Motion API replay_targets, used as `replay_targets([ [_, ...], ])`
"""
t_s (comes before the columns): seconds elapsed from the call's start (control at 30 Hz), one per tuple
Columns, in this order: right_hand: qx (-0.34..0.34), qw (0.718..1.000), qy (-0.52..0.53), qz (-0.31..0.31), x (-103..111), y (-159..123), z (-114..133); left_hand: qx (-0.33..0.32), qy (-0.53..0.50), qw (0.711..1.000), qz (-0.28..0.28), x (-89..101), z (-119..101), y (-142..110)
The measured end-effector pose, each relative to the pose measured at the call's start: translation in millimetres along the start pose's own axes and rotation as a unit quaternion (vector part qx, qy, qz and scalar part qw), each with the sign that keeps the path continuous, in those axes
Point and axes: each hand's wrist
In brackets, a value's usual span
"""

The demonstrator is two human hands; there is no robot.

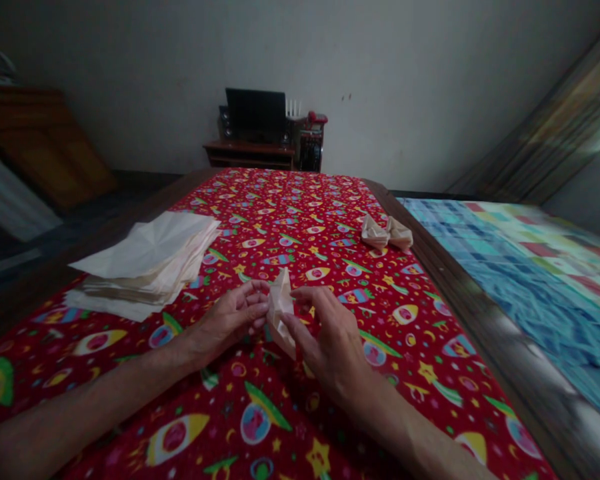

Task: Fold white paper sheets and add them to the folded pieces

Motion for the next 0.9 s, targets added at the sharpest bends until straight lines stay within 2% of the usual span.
replay_targets([
  [0.13,0.025,0.998,0.035,0.047,3.2,0.9,3.1,0.010,0.019,1.000,0.016,-1.2,0.5,-0.5],
  [0.27,0.028,0.999,0.024,0.027,2.9,0.5,3.0,0.014,0.017,1.000,0.007,-4.2,-3.4,-3.6],
  [0.43,0.014,0.999,0.031,0.007,4.4,0.7,2.6,-0.008,0.019,1.000,0.000,-5.6,-6.9,-7.6],
  [0.6,-0.009,0.999,0.031,0.037,7.2,3.6,-1.7,-0.008,0.039,0.999,0.016,-6.4,-7.3,-9.3],
  [0.73,-0.042,0.997,0.032,0.053,11.6,8.5,-8.8,-0.022,0.014,1.000,0.017,-5.3,-5.6,-9.0],
  [0.87,-0.075,0.996,0.042,0.023,27.1,26.3,-27.0,-0.032,-0.011,0.999,0.004,0.4,0.2,-8.0],
  [0.9,-0.084,0.995,0.044,-0.002,34.2,34.7,-34.3,-0.033,-0.011,0.999,0.005,2.1,1.9,-7.8],
])
Point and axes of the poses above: each hand's wrist, its own y-axis towards the middle knuckle, its own x-axis out of the back of the hand, z = x × y, and after that the axes turned 3 degrees about y, right-handed
